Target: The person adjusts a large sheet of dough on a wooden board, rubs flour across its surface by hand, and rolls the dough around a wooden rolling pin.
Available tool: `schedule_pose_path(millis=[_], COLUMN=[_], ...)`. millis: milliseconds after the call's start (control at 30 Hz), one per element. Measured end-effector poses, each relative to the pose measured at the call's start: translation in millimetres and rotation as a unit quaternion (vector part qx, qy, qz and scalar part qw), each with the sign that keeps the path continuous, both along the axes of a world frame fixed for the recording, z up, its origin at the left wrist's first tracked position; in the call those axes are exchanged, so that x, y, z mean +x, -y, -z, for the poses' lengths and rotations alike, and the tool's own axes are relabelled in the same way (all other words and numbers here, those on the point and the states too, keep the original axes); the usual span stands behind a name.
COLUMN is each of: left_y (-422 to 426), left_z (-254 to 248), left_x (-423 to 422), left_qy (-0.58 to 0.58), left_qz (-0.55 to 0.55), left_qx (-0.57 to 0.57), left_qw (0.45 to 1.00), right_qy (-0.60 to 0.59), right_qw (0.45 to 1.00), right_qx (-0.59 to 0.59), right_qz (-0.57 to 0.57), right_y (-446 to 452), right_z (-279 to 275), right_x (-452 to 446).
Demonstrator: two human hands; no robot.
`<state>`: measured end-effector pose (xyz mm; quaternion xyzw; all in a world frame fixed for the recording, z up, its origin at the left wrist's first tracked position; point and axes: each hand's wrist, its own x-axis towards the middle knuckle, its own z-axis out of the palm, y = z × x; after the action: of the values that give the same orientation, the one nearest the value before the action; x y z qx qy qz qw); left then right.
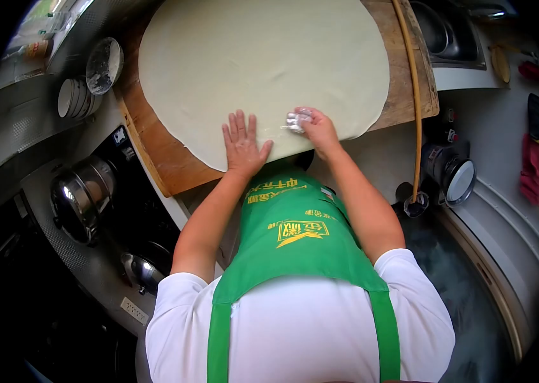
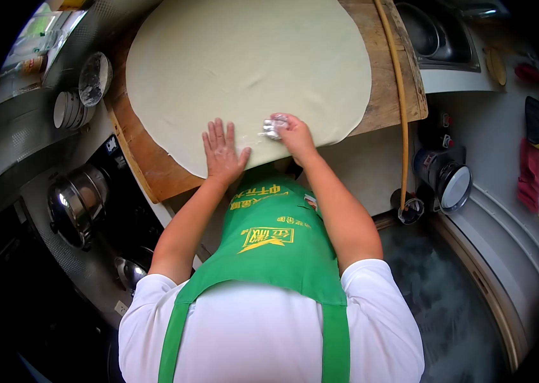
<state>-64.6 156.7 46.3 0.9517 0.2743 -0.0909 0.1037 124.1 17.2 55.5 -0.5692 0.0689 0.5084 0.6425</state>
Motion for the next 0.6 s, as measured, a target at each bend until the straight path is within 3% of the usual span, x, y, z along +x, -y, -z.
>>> schedule_pose_path(millis=[133,200,233,267,300,367,400,433,467,500,533,567,600], left_y=[48.7,58.3,64.9,72.8,77.4,75.5,71.5,62.1,48.1,35.4,24.8,12.4,-1.1], left_z=[-17.1,-25.1,-33.9,-44.0,-51.1,-40.8,-35.8,-36.7,-40.7,-43.4,-45.7,-47.8,-44.1], left_x=[-19.9,-37.4,-44.8,-53.6,-61.2,-80.6,-89.1,-89.5,-83.9,-75.8,-67.6,-58.3,-46.2], left_qy=[0.128,0.204,0.209,0.166,0.121,0.179,0.226,0.229,0.251,0.268,0.267,0.245,0.225], left_qz=[0.026,0.082,0.078,-0.055,-0.185,-0.188,-0.189,-0.193,-0.131,-0.066,-0.069,-0.106,-0.143], left_qx=[-0.014,-0.121,-0.113,-0.236,-0.353,-0.303,-0.26,-0.26,-0.171,-0.08,-0.083,-0.027,0.029], left_qw=[0.991,0.968,0.968,0.956,0.909,0.917,0.92,0.918,0.944,0.958,0.958,0.963,0.963], right_qy=[0.08,0.103,0.11,0.112,0.093,0.082,0.116,0.226,0.333,0.334,0.539,0.714,0.715], right_qw=[0.991,0.987,0.986,0.986,0.99,0.996,0.993,0.973,0.942,0.941,0.836,0.684,0.683], right_qx=[0.0,-0.02,-0.011,-0.004,0.013,-0.003,-0.002,-0.007,-0.012,-0.013,-0.05,-0.086,-0.09], right_qz=[0.11,0.119,0.125,0.121,0.107,0.031,-0.035,-0.038,-0.04,-0.046,-0.085,-0.12,-0.119], right_y=[75.6,84.4,80.6,72.1,55.3,7.6,-15.6,-43.4,-65.8,-79.9,-93.0,-101.9,-101.3], right_z=[10.1,15.3,16.6,21.2,22.0,-0.8,17.0,22.0,23.9,19.1,12.2,6.7,8.7], right_x=[58.9,67.5,65.8,58.4,43.8,18.7,21.4,29.7,39.6,51.7,62.3,65.8,60.5])
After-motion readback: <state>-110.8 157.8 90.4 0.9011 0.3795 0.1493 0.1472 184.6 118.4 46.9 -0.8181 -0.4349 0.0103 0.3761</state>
